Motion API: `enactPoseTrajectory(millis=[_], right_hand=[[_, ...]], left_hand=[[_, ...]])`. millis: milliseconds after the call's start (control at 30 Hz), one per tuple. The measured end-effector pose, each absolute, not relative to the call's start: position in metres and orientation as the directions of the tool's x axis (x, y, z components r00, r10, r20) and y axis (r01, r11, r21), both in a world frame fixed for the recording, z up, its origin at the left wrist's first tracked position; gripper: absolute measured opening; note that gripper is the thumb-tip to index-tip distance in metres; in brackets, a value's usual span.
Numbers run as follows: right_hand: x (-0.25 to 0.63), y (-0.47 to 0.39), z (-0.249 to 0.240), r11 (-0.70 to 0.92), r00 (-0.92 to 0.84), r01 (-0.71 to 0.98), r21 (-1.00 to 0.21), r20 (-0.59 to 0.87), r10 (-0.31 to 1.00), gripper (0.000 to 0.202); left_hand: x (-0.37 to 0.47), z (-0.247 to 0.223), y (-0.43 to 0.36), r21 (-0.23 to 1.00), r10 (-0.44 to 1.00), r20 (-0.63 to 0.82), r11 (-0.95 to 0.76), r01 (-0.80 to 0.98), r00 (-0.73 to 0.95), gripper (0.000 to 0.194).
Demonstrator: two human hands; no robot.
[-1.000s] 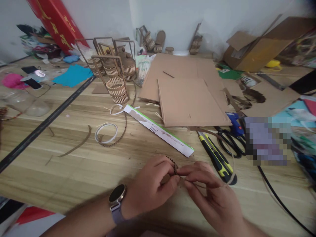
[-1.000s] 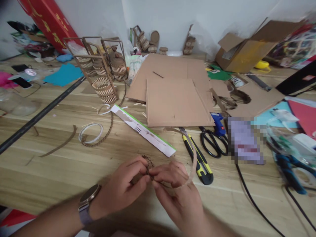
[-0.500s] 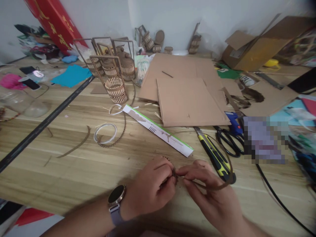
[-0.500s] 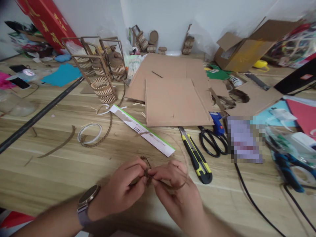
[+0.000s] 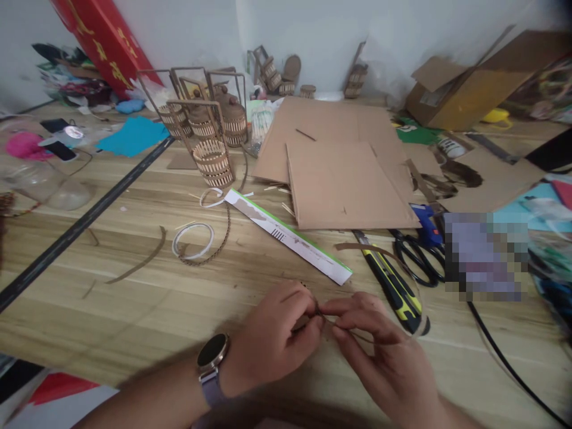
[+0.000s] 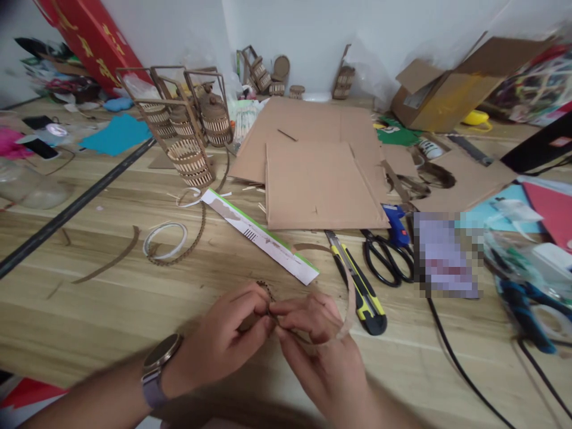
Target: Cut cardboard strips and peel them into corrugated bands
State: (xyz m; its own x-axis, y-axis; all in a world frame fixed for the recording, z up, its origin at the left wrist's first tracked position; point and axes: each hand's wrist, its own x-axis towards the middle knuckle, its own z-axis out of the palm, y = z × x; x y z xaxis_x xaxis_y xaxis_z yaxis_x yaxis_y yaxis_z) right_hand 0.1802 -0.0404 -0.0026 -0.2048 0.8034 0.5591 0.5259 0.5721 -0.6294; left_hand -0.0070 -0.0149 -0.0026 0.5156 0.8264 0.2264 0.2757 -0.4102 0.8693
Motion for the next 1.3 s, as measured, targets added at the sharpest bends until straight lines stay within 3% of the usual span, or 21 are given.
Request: enactPoseTrajectory(millis=[233, 500, 733, 833, 967, 1133, 1300], right_hand=[[0.182, -0.041, -0.004, 0.604, -0.252, 0.536, -0.589, 0.571, 0.781, 0.015], [0.184, -0.045, -0.007, 0.509, -0.198, 0.534, -0.675, 0.486, 0.851, 0.008], [0.183, -0.037, 0.006, 0.342, 0.027, 0.371, -0.863, 0.378, 0.925, 0.012], [0.184, -0.035, 0.009, 0.330, 0.081, 0.365, -0.871, 0.383, 0.920, 0.014], [0.187, -0.039, 0.005, 0.435, -0.012, 0.391, -0.811, 0.468, 0.884, 0.010], [0.190, -0.046, -0.005, 0.398, -0.179, 0.571, -0.718, 0.364, 0.914, 0.015], [0.187, -0.047, -0.007, 0.423, -0.239, 0.588, -0.690, 0.351, 0.905, 0.029]], left_hand=[[-0.007, -0.003, -0.014, 0.871, 0.819, 0.236, -0.417, 0.260, 0.523, 0.016], [-0.007, 0.002, -0.014, 0.849, 0.789, 0.273, -0.467, 0.248, 0.550, 0.018], [-0.008, 0.001, -0.014, 0.844, 0.774, 0.304, -0.489, 0.220, 0.555, 0.017], [-0.009, -0.001, -0.014, 0.837, 0.793, 0.277, -0.476, 0.269, 0.542, 0.021], [-0.010, -0.002, -0.016, 0.796, 0.789, 0.298, -0.516, 0.316, 0.538, 0.039], [-0.008, -0.005, -0.016, 0.744, 0.769, 0.324, -0.566, 0.354, 0.551, 0.056], [-0.006, -0.009, -0.016, 0.692, 0.739, 0.309, -0.606, 0.391, 0.598, 0.058]])
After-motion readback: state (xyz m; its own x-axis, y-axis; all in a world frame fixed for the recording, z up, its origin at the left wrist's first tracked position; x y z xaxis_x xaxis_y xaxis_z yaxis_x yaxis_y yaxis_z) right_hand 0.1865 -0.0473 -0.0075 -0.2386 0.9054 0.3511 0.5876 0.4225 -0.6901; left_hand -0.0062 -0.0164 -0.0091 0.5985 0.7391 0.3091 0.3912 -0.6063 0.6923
